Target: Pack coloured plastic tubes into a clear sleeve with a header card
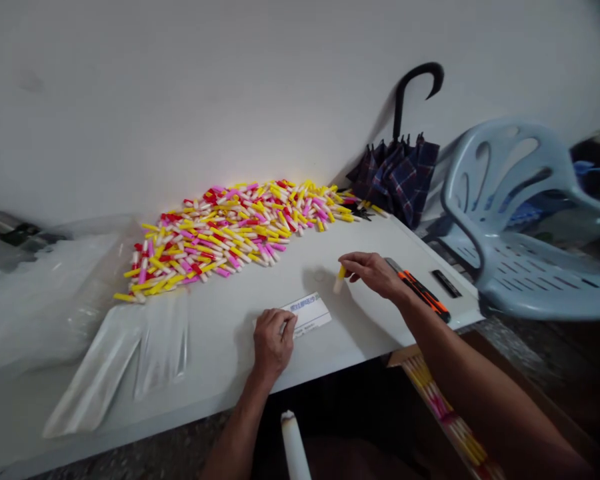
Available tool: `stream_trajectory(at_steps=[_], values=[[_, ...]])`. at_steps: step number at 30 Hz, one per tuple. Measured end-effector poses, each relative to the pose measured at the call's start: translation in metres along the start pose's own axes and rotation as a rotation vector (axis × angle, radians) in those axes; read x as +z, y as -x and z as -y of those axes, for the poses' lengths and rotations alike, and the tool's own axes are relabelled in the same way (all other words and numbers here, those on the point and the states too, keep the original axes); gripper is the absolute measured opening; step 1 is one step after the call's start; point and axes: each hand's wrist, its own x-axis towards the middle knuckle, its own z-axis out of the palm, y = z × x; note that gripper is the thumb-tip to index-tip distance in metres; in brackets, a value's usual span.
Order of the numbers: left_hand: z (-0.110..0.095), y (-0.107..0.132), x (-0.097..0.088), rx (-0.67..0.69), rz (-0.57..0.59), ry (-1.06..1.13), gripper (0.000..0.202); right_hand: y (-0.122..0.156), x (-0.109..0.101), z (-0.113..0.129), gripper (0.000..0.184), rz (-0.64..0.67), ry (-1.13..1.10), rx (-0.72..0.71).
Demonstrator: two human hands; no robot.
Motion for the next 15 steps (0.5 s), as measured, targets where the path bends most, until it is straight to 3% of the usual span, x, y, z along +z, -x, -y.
stream_trajectory(at_steps=[4, 7, 9, 15], values=[[0.000, -0.001, 0.000, 0.017, -0.022, 0.003, 0.017, 0.001, 0.009, 0.004, 0.027, 0.166, 0.478, -0.053], [0.001, 0.000, 0.000, 0.034, -0.039, -0.015, 0.017, 0.015, 0.032, 0.000, 0.037, 0.030, 0.777, -0.010], [0.001, 0.001, 0.001, 0.045, -0.038, -0.031, 0.016, 0.033, 0.045, -0.005, 0.045, -0.052, 0.840, 0.058], [0.001, -0.002, 0.004, 0.073, -0.043, -0.063, 0.014, 0.077, 0.052, -0.014, 0.025, -0.076, 0.889, 0.106]])
